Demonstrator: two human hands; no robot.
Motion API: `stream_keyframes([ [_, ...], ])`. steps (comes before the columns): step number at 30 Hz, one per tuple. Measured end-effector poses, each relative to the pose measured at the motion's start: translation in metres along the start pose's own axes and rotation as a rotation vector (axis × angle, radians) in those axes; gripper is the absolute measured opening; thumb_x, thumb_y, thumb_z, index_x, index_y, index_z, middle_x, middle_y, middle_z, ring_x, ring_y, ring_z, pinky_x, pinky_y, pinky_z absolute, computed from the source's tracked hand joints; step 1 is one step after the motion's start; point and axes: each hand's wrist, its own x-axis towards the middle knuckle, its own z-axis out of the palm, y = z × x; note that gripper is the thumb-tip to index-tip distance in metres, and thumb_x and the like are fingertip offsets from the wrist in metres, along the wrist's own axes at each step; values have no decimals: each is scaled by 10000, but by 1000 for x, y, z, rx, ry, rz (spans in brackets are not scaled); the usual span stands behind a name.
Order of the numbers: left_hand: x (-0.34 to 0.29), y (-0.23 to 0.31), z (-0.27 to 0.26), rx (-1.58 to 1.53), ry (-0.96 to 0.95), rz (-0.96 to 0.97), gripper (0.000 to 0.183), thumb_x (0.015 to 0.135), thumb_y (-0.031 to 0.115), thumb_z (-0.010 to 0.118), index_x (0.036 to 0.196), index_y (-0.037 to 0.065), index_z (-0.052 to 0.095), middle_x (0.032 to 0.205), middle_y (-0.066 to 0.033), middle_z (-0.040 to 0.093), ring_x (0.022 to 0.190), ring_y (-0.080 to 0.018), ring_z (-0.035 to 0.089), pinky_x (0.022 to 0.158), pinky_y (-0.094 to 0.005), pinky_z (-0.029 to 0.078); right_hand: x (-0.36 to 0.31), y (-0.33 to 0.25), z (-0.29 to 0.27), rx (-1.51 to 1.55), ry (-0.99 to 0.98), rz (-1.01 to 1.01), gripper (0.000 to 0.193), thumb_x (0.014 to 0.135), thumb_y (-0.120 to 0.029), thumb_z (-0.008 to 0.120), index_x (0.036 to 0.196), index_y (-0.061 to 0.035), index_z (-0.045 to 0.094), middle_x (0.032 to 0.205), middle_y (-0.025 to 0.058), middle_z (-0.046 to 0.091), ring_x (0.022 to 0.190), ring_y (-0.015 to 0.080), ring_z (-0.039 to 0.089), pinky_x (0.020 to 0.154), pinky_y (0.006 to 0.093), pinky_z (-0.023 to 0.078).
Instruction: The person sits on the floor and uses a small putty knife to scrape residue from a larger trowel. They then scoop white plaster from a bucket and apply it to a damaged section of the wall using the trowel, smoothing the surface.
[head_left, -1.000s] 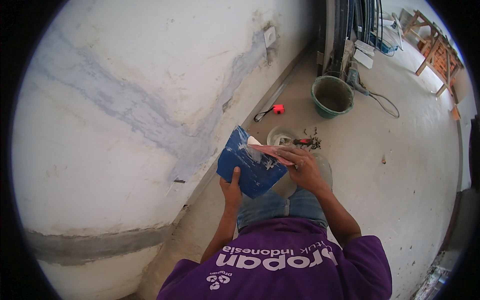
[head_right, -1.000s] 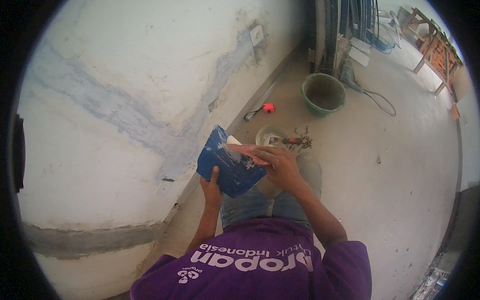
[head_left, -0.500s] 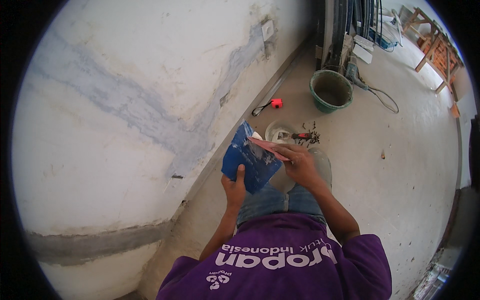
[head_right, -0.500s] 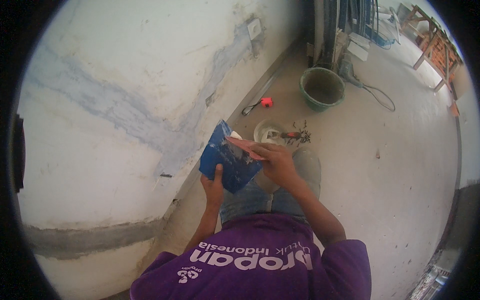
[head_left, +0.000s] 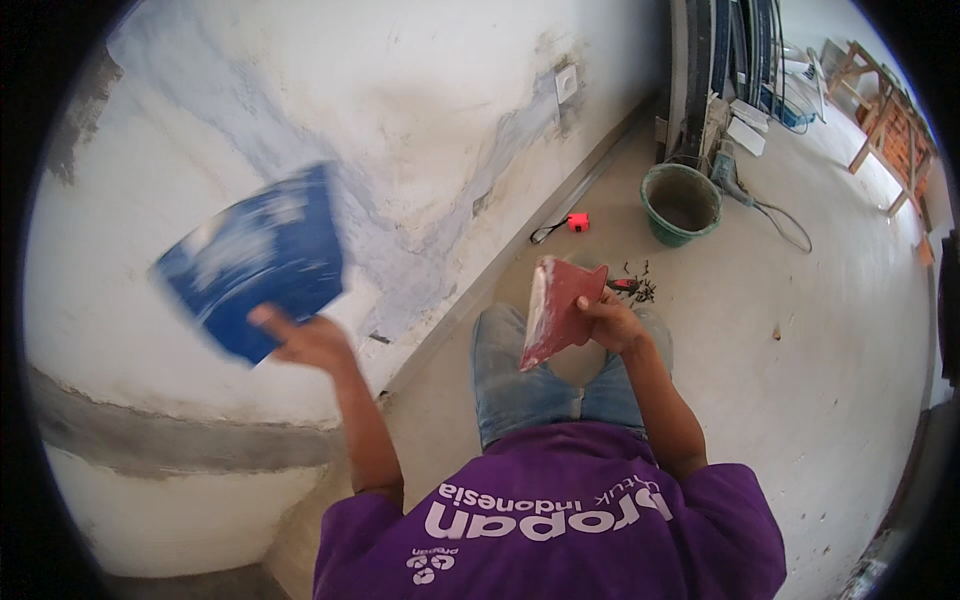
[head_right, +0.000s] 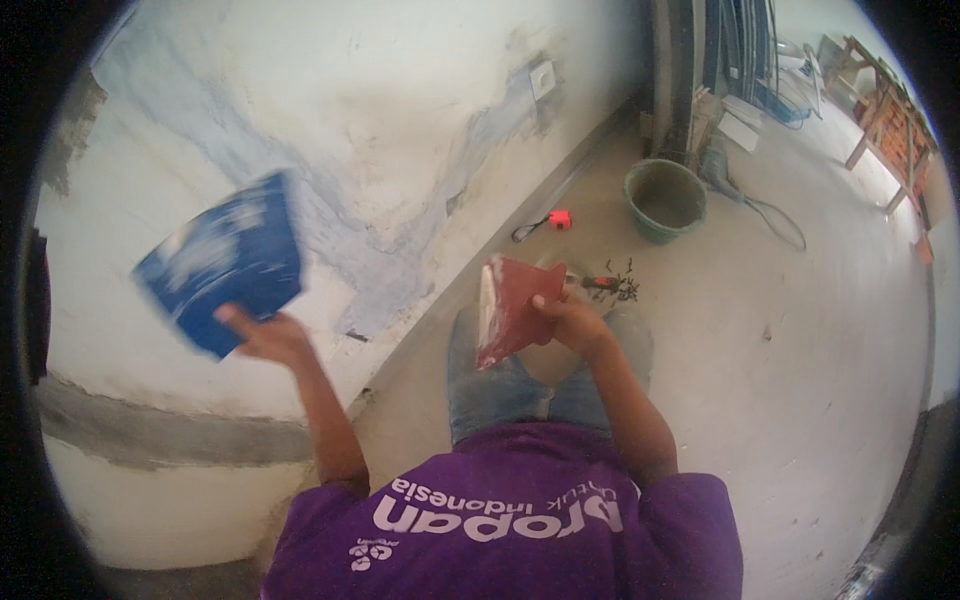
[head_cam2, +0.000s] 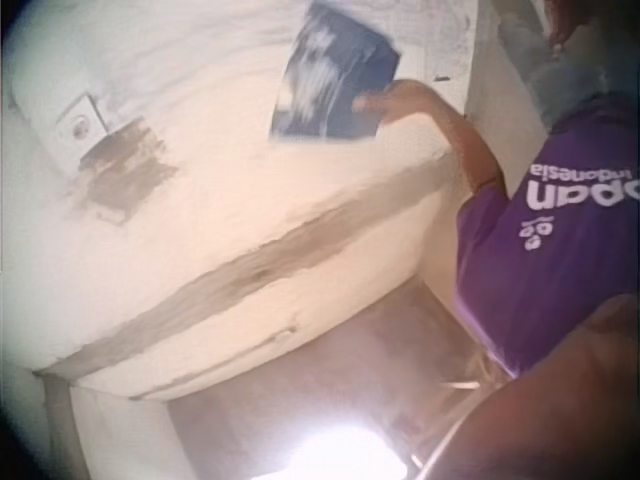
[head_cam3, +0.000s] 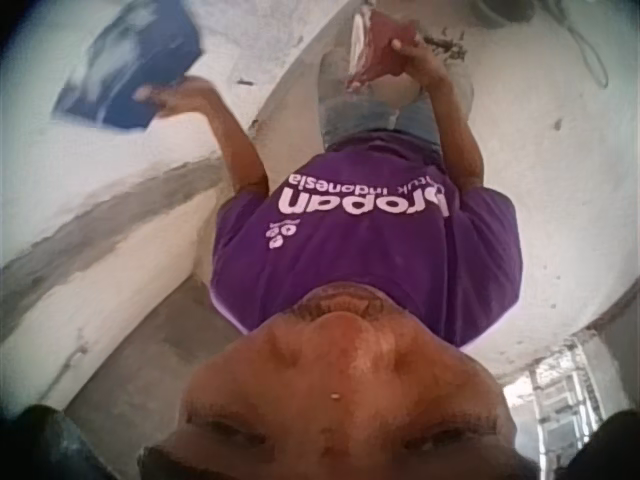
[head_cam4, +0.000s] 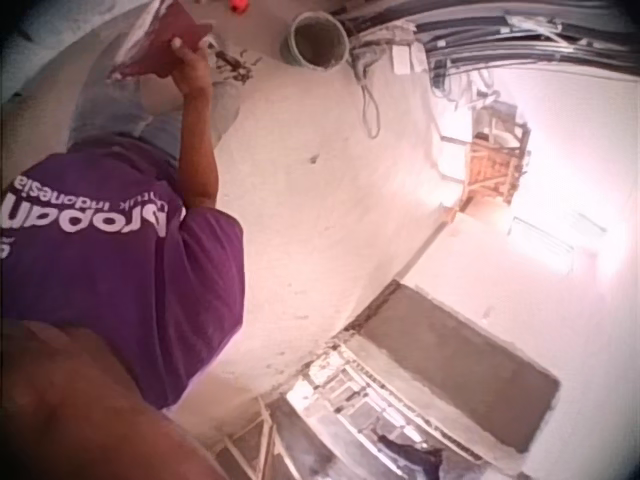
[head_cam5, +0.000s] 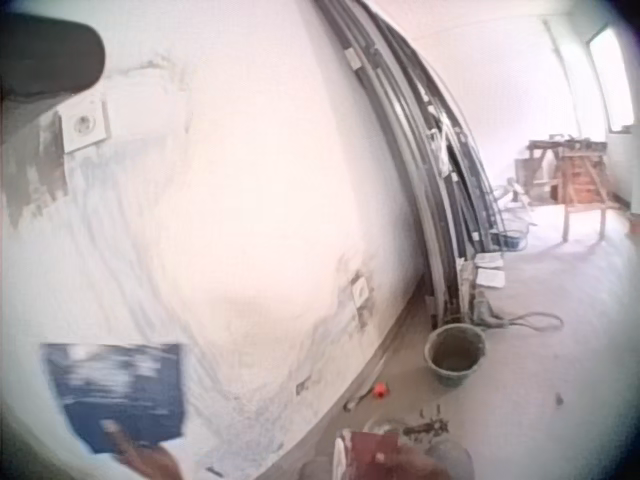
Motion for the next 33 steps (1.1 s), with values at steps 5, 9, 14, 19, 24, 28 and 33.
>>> stream_keyframes([
  [5,109,39,-7,-76,-324,225,721,886,630,561,1148,-41,521,1043,-187,610,849,-281,609,768,-373,498,19,5,19,271,134,-74,385,912,-280,689,1199,-52,570,1007,37,648,853,185,634,672,345,507],
  [9,186,28,0,96,-360,547,843,893,763,400,1055,-50,554,907,-178,620,757,-265,593,674,-372,491,89,37,-12,167,247,-233,453,900,-235,711,1275,-50,537,1187,45,621,1100,208,595,952,370,480],
  [14,265,28,39,195,-400,796,833,972,679,239,1002,-72,598,929,-161,644,797,-257,626,785,-368,533,178,84,-53,-85,680,-142,372,883,-247,729,1174,-39,629,1060,42,670,944,153,622,838,323,494],
  [19,279,19,39,319,-507,791,964,882,802,225,1065,-64,609,1017,-173,642,905,-282,628,839,-390,525,248,96,-41,-316,819,-308,285,881,-212,673,1083,-11,673,936,34,677,871,122,614,781,303,487],
  [24,284,19,28,405,-537,715,1020,824,861,223,1059,-51,615,996,-156,630,920,-273,609,847,-394,521,289,126,28,-592,879,-300,390,991,-136,434,1348,-39,559,1242,89,664,1184,207,594,961,285,443],
  [28,294,32,15,462,-553,681,1016,811,869,252,1054,-49,614,1006,-156,630,924,-275,612,860,-404,525,262,195,60,-548,565,-777,383,897,64,472,1253,32,610,1154,112,677,1017,195,618,961,314,451],
  [33,284,34,25,408,-533,686,969,819,853,301,1047,-35,615,1001,-159,633,914,-279,616,870,-408,531,291,137,-52,-243,698,-693,298,907,53,509,1186,81,610,1090,100,679,1011,158,613,921,290,465],
])
